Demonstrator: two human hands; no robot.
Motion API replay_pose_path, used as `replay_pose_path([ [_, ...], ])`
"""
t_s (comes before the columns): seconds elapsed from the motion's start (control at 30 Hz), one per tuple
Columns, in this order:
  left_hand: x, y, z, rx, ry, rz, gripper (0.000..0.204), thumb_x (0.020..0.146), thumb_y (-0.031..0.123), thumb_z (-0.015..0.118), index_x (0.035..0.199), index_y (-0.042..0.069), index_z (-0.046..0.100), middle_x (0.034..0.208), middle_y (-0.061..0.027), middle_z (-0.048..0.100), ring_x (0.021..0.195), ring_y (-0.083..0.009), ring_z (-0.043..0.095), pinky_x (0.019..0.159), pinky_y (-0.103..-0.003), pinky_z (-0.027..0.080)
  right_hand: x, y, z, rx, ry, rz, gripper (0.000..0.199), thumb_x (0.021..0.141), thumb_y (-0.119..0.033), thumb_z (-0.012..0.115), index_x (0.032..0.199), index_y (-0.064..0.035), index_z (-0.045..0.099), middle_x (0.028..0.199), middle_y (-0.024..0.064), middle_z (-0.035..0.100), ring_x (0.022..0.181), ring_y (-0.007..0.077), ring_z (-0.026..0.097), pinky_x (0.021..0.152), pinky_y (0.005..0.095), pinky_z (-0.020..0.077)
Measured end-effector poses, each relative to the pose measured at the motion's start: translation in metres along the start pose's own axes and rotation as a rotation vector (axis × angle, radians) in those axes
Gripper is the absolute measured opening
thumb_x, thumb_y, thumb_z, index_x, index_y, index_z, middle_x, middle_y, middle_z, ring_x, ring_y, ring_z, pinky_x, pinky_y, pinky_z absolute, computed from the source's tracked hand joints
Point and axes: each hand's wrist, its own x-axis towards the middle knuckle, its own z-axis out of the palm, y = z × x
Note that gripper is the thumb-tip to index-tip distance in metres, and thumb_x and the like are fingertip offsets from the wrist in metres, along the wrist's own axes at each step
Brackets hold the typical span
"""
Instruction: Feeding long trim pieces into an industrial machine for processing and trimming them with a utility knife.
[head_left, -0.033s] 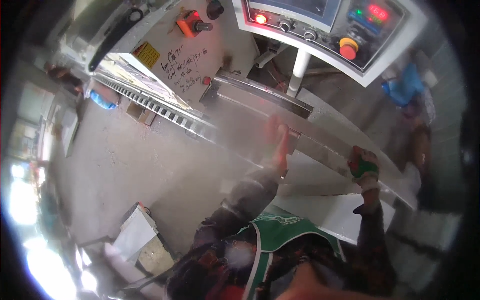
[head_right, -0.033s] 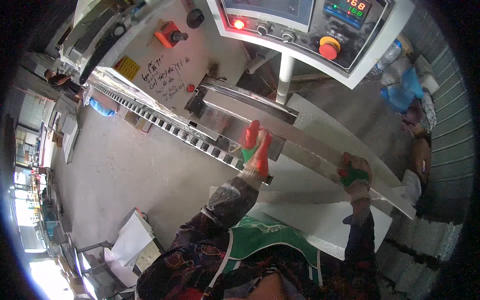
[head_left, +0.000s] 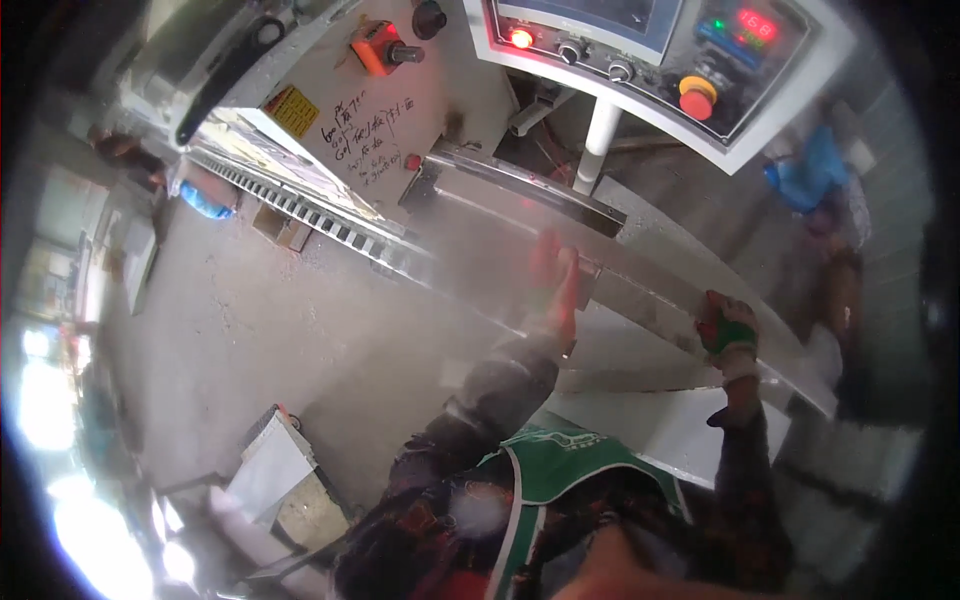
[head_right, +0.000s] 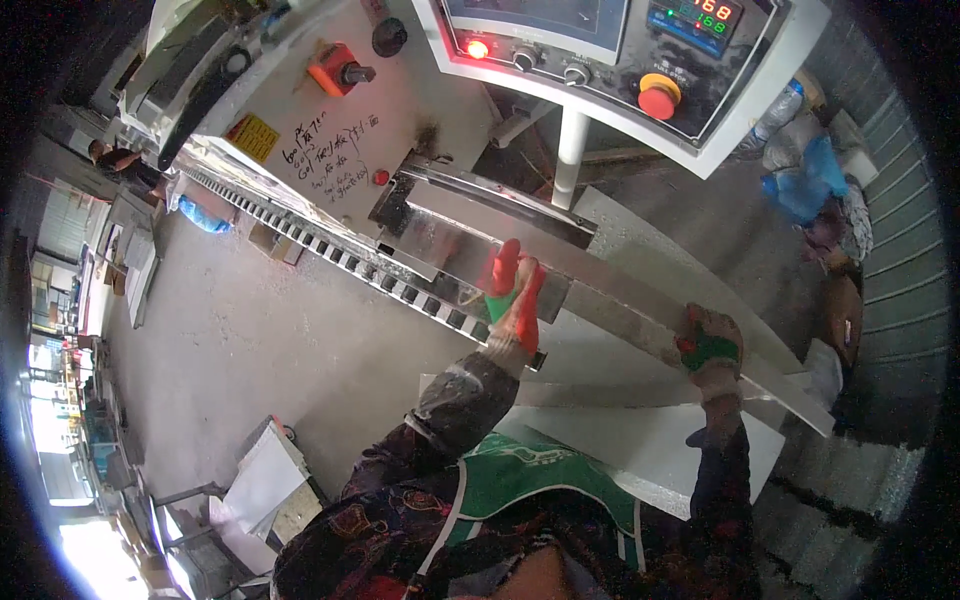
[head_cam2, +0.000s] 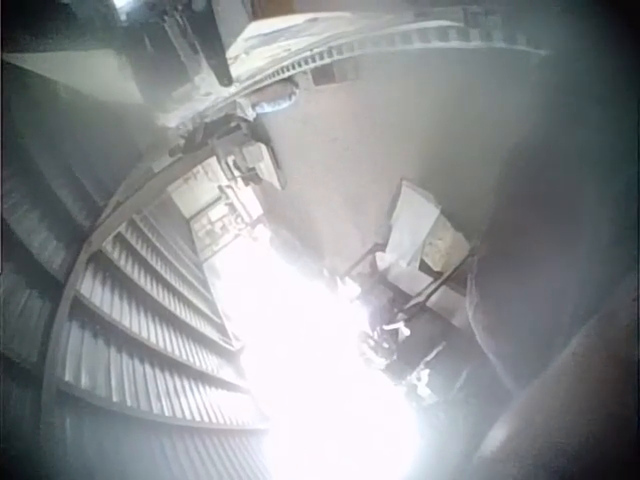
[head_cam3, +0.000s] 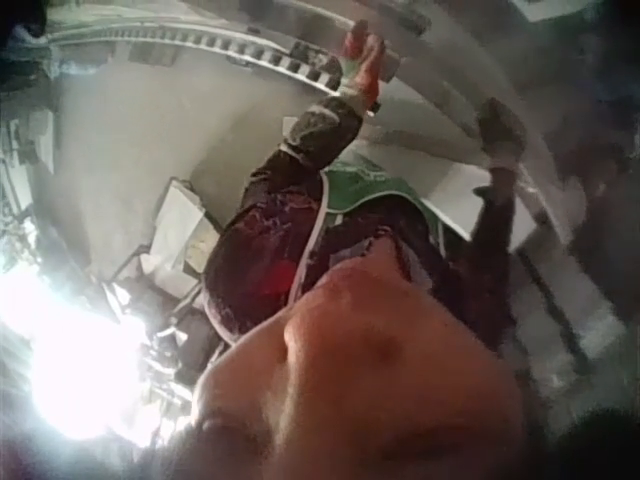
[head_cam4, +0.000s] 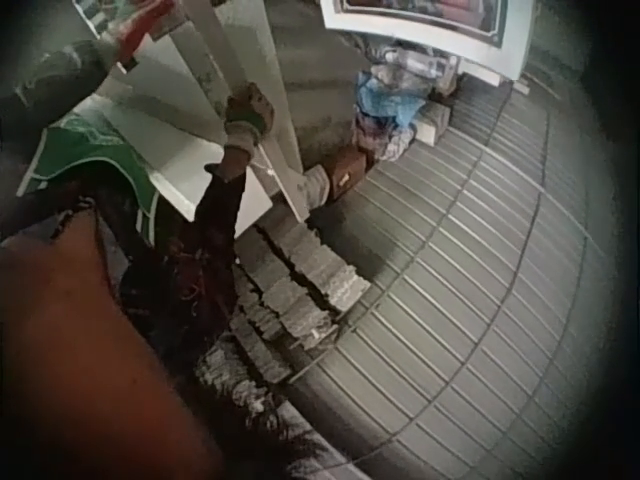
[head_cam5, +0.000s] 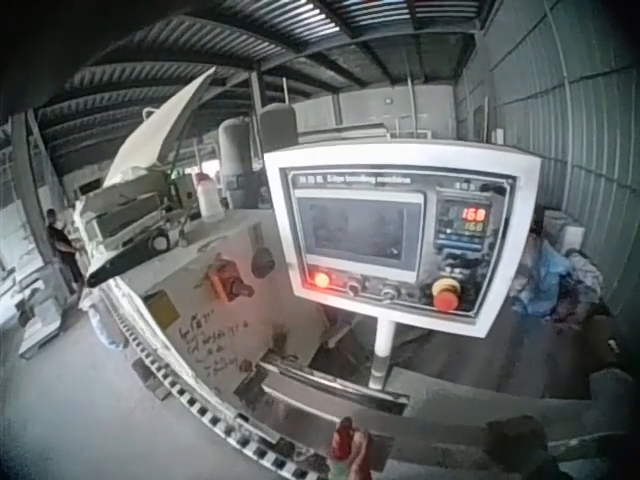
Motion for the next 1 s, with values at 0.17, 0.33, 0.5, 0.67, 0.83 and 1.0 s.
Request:
replay_pose_path([
  [0.17,0.006,0.008,0.018,0.128,-0.004,0.071,0.056,0.103,0.018,0.064,0.152,0.006,0.040,0.145,-0.0043,0.048,0.128,-0.0141,0.049,0.107,-0.031,0.043,0.015,-0.007,-0.011,-0.101,-0.144,0.047,0.055,0.084,-0.036,0.073,0.132,-0.0155,0.055,0.116,0.0103,0.066,0.112,0.0328,0.061,0.103,0.0432,0.0451],
  [0.33,0.013,0.005,0.036,0.156,0.071,-0.061,0.053,0.103,0.017,0.064,0.150,0.004,0.042,0.142,-0.0051,0.048,0.126,-0.0134,0.047,0.106,-0.030,0.042,0.019,0.011,0.015,-0.125,-0.143,0.073,0.058,0.086,-0.036,0.071,0.136,-0.0169,0.051,0.121,0.0099,0.063,0.114,0.0346,0.060,0.104,0.0449,0.0445],
  [0.5,0.036,-0.029,0.006,0.138,-0.002,-0.074,0.063,0.101,0.019,0.065,0.153,0.004,0.035,0.145,-0.0131,0.042,0.120,-0.0179,0.049,0.104,-0.033,0.042,0.017,0.017,0.011,0.129,0.043,-0.157,0.064,0.090,-0.030,0.069,0.148,-0.0177,0.046,0.129,0.0167,0.059,0.115,0.0384,0.059,0.102,0.0504,0.0462],
  [0.67,0.044,-0.051,0.001,0.186,-0.008,-0.010,0.060,0.100,0.020,0.066,0.148,-0.003,0.040,0.141,-0.0145,0.045,0.124,-0.0213,0.049,0.105,-0.036,0.042,0.008,0.037,0.028,0.215,0.181,-0.273,0.060,0.089,-0.027,0.069,0.145,-0.0170,0.051,0.133,0.0176,0.059,0.120,0.0396,0.057,0.102,0.0519,0.0454],
  [0.83,0.042,-0.028,-0.008,0.163,-0.019,0.039,0.045,0.101,0.022,0.066,0.141,0.006,0.052,0.125,-0.0043,0.057,0.114,-0.0162,0.055,0.098,-0.031,0.050,0.018,0.020,0.025,0.158,0.097,-0.219,0.057,0.090,-0.027,0.068,0.144,-0.0176,0.052,0.137,0.0159,0.057,0.118,0.0401,0.057,0.102,0.0526,0.0469],
  [1.0,0.063,-0.003,-0.020,-0.129,0.027,-0.104,0.045,0.096,0.033,0.073,0.135,0.015,0.056,0.103,0.0029,0.058,0.086,-0.0108,0.057,0.069,-0.027,0.049,0.031,0.004,0.029,0.147,0.146,-0.258,0.054,0.090,-0.032,0.067,0.142,-0.0228,0.054,0.136,0.0141,0.059,0.119,0.0360,0.058,0.103,0.0495,0.0468],
])
